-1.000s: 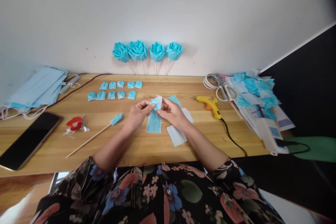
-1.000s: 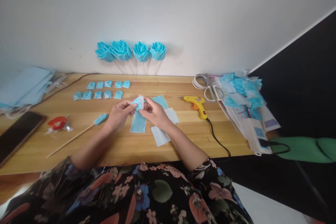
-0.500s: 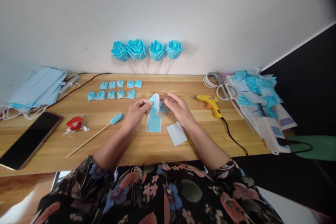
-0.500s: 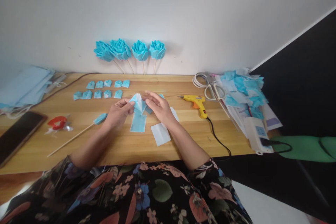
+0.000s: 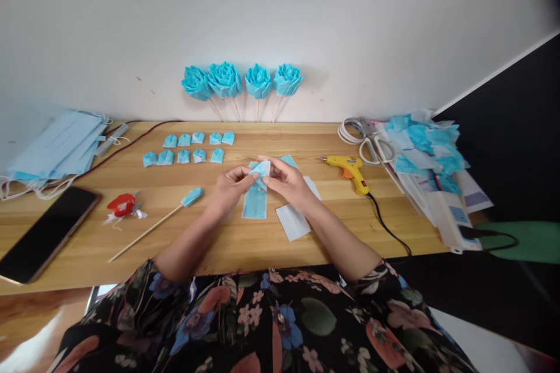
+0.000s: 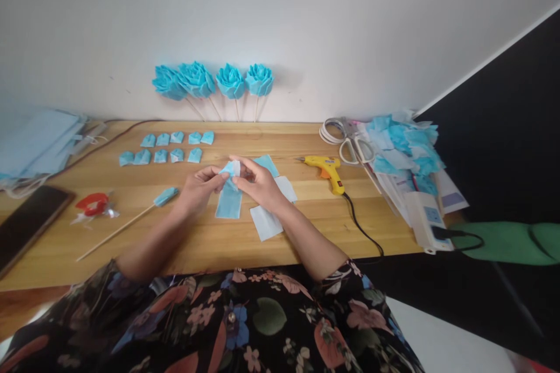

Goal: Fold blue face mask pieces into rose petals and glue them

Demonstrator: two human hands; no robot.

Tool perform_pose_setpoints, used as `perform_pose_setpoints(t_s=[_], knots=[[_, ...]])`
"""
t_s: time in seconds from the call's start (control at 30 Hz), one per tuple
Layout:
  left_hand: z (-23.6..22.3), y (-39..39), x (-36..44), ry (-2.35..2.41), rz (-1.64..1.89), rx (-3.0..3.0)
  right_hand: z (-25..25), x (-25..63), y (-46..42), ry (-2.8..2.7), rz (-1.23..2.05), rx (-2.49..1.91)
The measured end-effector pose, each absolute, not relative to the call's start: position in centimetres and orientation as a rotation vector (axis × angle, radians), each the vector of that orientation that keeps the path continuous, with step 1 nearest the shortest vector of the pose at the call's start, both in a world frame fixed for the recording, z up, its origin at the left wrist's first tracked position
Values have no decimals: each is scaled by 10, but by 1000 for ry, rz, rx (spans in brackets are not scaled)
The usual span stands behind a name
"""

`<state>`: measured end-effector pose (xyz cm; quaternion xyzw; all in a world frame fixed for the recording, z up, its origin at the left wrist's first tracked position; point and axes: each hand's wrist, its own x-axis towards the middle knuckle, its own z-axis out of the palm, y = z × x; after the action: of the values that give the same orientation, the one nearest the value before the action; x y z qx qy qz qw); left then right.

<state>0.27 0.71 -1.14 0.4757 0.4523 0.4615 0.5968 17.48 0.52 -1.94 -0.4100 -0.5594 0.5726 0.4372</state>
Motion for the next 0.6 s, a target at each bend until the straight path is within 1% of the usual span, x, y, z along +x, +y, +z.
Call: perform_pose_setpoints(t_s=[0.2, 0.33, 0.6], knots=[[-10, 8, 1, 1076, 1090, 1102, -15, 179, 7, -1442, 1382, -1047], [-10, 9, 0, 1075, 1087, 1101, -9, 180, 6, -1384, 1433, -1026], [-11, 5, 3, 1015, 1037, 1167, -18, 179, 6, -1420, 1394, -1032]])
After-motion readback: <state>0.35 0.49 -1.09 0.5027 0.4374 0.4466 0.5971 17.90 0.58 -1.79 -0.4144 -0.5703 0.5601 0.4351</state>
